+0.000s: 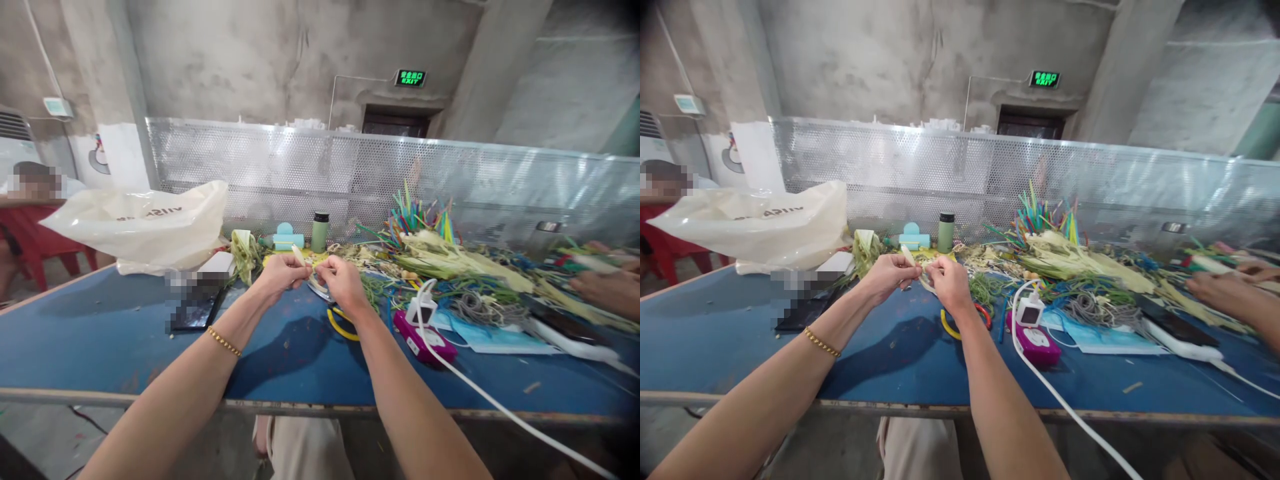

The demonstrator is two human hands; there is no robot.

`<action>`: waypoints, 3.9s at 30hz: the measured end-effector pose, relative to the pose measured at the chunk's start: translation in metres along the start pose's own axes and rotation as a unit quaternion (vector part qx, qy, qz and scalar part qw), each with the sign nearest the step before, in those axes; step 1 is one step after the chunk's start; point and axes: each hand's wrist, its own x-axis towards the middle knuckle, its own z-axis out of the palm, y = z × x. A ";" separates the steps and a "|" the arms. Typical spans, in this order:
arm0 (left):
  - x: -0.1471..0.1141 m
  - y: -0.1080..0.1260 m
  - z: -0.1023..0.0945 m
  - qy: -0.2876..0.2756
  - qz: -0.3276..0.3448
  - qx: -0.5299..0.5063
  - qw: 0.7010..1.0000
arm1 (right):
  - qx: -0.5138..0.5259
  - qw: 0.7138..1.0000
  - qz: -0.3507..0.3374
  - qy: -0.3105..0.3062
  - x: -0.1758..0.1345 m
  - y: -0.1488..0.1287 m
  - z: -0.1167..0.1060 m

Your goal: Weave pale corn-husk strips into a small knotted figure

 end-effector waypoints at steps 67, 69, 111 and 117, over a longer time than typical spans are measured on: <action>-0.010 0.010 0.016 0.011 -0.005 0.074 0.997 | 0.116 0.989 0.053 0.070 0.003 0.006 0.012; -0.010 0.011 0.017 0.012 -0.008 0.074 0.997 | 0.119 0.989 0.059 0.070 0.004 0.010 0.015; -0.012 0.011 0.007 -0.106 -0.067 -0.022 0.992 | 0.247 0.966 0.066 -0.045 0.003 -0.001 -0.001; -0.011 0.005 0.012 -0.064 0.004 0.060 0.996 | 0.321 0.937 0.131 -0.036 0.002 -0.003 0.002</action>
